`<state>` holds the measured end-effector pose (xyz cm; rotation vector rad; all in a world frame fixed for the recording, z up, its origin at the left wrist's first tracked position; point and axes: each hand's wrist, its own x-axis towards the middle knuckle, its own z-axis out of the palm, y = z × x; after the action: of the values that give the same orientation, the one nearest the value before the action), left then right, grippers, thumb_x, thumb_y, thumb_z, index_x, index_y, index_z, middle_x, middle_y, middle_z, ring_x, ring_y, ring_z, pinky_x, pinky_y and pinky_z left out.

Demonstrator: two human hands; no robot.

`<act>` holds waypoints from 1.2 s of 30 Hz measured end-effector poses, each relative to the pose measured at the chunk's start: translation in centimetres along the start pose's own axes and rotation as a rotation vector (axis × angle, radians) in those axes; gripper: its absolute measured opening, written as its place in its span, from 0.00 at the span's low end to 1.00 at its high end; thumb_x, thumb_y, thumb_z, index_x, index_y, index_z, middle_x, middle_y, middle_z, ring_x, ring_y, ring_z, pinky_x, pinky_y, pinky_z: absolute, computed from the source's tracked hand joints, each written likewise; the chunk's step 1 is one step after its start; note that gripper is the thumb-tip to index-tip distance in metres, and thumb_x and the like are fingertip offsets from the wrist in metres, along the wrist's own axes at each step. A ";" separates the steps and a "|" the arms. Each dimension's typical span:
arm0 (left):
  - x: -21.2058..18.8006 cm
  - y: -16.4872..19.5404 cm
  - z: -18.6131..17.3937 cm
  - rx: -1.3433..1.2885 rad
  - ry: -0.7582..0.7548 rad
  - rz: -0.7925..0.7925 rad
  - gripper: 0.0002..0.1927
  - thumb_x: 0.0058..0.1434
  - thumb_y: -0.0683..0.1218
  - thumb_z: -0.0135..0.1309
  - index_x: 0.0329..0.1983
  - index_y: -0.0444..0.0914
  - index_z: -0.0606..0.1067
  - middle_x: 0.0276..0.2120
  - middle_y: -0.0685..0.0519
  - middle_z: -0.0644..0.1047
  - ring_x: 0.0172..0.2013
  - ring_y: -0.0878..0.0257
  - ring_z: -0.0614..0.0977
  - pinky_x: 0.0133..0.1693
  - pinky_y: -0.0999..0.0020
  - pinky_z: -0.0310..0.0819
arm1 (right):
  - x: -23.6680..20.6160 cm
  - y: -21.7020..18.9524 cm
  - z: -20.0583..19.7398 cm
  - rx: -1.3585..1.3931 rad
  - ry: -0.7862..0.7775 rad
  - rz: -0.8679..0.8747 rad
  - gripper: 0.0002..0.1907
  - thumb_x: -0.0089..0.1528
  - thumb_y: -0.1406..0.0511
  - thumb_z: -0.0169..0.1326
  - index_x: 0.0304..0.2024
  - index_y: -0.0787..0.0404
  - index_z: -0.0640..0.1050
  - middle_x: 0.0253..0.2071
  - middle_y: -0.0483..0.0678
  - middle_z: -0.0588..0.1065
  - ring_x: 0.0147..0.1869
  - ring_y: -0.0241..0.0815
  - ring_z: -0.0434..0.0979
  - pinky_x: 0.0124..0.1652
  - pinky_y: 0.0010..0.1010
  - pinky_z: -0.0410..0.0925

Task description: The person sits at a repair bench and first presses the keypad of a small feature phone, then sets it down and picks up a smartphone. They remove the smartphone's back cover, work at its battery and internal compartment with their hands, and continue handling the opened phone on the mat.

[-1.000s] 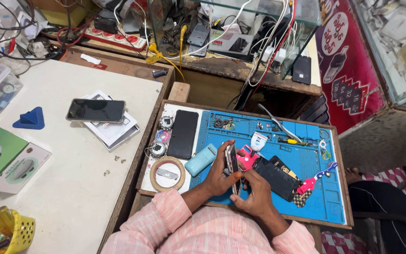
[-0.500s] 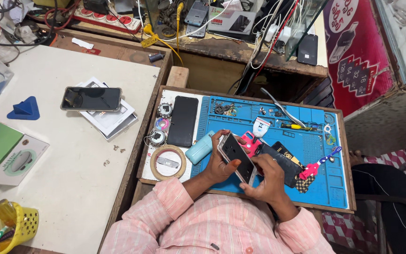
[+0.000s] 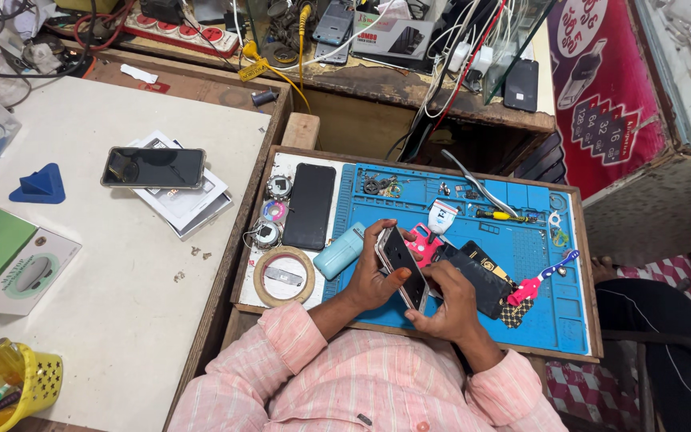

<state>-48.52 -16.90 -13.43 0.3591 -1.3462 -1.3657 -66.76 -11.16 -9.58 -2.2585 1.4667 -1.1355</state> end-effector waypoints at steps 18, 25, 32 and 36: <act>0.2 0.3 0.0 0.091 0.005 0.011 0.49 0.64 0.66 0.60 0.74 0.38 0.49 0.58 0.44 0.71 0.54 0.58 0.81 0.54 0.63 0.80 | -0.1 0.2 0.1 0.018 -0.010 0.004 0.41 0.47 0.37 0.60 0.42 0.65 0.78 0.34 0.49 0.73 0.33 0.44 0.75 0.33 0.33 0.69; 0.2 0.5 0.0 0.078 -0.002 0.008 0.48 0.65 0.65 0.60 0.74 0.38 0.49 0.57 0.44 0.70 0.54 0.58 0.81 0.54 0.62 0.80 | -0.1 0.4 0.3 0.019 -0.010 -0.012 0.41 0.48 0.37 0.60 0.42 0.66 0.78 0.35 0.49 0.73 0.33 0.43 0.76 0.32 0.32 0.69; 0.2 0.5 0.0 0.065 -0.001 -0.007 0.47 0.65 0.64 0.60 0.74 0.38 0.49 0.57 0.44 0.71 0.53 0.58 0.81 0.54 0.62 0.80 | -0.1 0.2 0.1 0.025 -0.022 0.012 0.40 0.47 0.38 0.61 0.42 0.65 0.78 0.34 0.49 0.72 0.32 0.44 0.76 0.32 0.33 0.69; 0.3 0.5 0.1 0.020 -0.005 -0.006 0.48 0.65 0.63 0.60 0.74 0.38 0.49 0.57 0.44 0.70 0.54 0.58 0.81 0.55 0.62 0.80 | 0.0 -0.1 0.0 0.019 -0.016 0.002 0.38 0.47 0.40 0.62 0.43 0.64 0.78 0.34 0.50 0.73 0.33 0.45 0.76 0.32 0.33 0.68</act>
<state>-48.41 -16.95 -12.82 0.3730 -1.3648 -1.3600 -66.70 -11.10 -9.51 -2.2474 1.4463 -1.1229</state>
